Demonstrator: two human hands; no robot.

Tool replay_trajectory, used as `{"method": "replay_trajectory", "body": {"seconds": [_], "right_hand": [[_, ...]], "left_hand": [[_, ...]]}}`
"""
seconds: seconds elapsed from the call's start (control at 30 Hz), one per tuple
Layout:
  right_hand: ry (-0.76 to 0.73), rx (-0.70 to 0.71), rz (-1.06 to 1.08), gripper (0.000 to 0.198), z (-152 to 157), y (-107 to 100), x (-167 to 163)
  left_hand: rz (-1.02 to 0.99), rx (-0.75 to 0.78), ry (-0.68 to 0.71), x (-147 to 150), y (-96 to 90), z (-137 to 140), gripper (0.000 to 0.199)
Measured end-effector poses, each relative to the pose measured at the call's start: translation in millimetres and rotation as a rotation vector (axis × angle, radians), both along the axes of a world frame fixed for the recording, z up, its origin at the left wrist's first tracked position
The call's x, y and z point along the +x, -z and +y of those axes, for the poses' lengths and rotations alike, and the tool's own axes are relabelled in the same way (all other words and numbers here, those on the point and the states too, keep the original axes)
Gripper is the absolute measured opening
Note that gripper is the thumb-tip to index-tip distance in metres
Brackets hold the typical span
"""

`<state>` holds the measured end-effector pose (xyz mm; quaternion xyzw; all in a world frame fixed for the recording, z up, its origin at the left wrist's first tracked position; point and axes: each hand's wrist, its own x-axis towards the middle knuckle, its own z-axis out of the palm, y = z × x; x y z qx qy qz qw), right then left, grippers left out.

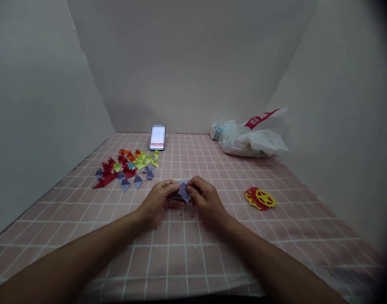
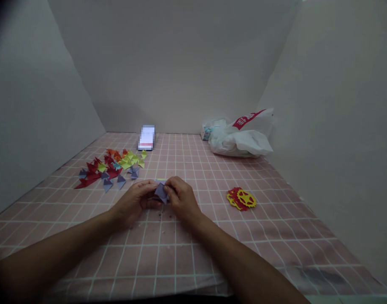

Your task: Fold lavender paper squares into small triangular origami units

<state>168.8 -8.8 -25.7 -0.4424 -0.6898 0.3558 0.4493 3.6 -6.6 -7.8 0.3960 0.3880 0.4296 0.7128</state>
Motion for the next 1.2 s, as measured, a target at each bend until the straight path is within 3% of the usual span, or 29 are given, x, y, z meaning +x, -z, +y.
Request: {"method": "replay_trajectory", "body": {"seconds": [0.33, 0.9, 1.2], "right_hand": [[-0.007, -0.002, 0.003, 0.014, 0.7, 0.1, 0.5], [-0.047, -0.142, 0.18, 0.016, 5.5, 5.3, -0.7], [-0.01, -0.131, 0.116, 0.019, 3.7, 4.0, 0.4]], "left_hand": [[-0.033, -0.019, 0.014, -2.2, 1.0, -0.1, 0.016], [0.012, -0.021, 0.011, -1.3, 2.5, 1.7, 0.023], [0.07, 0.083, 0.003, -1.4, 4.1, 1.9, 0.029]]}}
